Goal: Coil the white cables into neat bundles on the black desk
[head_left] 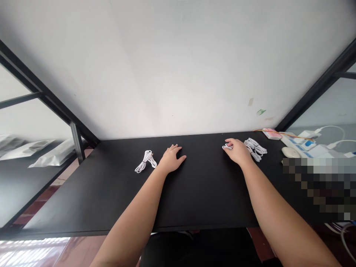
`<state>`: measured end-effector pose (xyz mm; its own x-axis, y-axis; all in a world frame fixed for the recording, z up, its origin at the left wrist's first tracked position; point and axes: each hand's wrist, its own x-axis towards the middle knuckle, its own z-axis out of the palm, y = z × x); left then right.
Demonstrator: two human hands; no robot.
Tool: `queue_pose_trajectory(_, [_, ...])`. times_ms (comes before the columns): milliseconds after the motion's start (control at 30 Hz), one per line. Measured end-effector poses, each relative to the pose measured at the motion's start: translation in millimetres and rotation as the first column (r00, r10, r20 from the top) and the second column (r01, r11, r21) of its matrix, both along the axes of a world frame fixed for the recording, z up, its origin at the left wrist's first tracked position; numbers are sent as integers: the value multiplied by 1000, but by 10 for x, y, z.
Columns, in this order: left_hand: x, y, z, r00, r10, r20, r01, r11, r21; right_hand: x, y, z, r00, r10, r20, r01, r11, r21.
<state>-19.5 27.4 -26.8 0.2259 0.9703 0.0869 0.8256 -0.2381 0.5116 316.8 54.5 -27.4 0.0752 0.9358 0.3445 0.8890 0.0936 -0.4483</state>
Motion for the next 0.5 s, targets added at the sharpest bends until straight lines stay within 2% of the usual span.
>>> queue_pose_trajectory(100, [2, 3, -1, 1000, -2, -3, 2, 1000, -2, -127, -4, -4, 970, 137, -199, -125, 989, 74])
queue_pose_trajectory(233, [4, 7, 2, 1000, -1, 7, 1, 1000, -5, -197, -28, 5, 947, 193, -256, -163, 977, 134])
queue_pose_trajectory(333, [2, 7, -2, 1000, -2, 9, 2, 1000, -4, -160, -61, 14, 964, 185, -189, -183, 983, 25])
queue_pose_trajectory(500, [3, 4, -6, 1000, -4, 12, 4, 1000, -1, -161, -113, 69, 973, 221, -72, -230, 962, -149])
